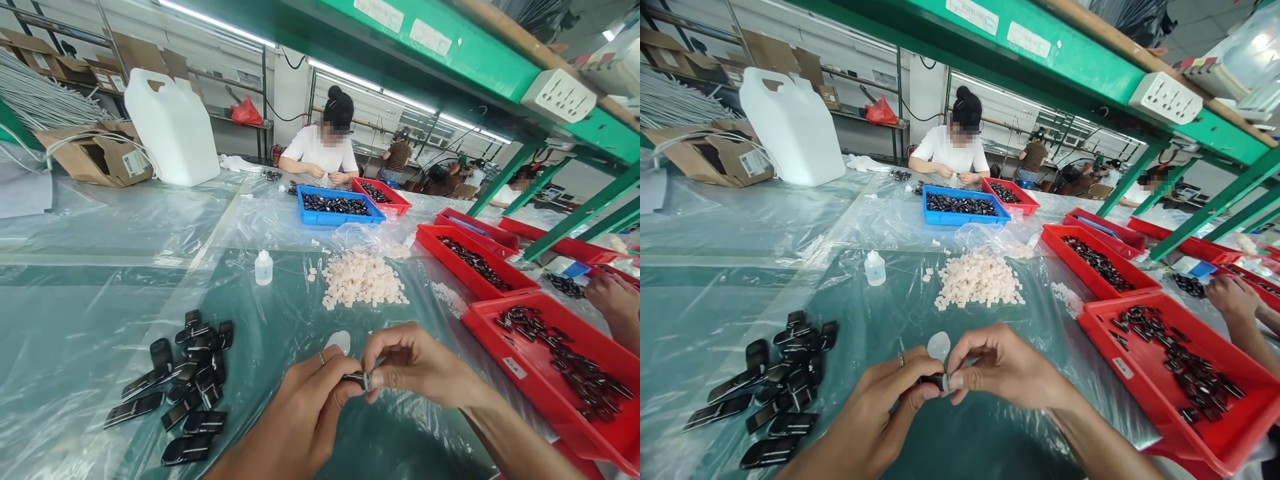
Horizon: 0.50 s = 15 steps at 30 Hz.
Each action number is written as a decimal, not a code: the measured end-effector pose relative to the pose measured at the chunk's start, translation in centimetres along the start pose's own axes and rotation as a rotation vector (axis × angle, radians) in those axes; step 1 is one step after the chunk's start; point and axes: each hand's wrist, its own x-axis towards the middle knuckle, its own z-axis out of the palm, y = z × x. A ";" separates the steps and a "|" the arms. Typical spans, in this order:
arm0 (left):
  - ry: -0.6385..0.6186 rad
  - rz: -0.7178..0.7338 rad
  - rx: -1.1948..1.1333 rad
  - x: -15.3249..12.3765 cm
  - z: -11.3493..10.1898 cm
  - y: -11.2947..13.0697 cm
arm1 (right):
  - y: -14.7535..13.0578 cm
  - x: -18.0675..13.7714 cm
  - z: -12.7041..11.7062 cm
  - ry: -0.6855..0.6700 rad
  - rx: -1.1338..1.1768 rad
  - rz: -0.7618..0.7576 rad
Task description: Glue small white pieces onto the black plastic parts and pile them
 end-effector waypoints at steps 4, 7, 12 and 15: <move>-0.019 -0.008 -0.022 0.0 -0.3 0.3 | 0.2 0.2 -0.4 -0.035 0.044 0.015; -0.025 -0.021 -0.023 0.0 -0.3 0.6 | 0.2 0.1 -0.4 -0.035 0.049 0.019; -0.026 0.003 -0.019 -0.1 -0.2 0.9 | 0.0 -0.1 0.1 -0.020 0.044 0.029; -0.011 -0.004 0.014 -0.3 -0.3 0.9 | -0.1 -0.2 0.6 0.019 0.026 0.028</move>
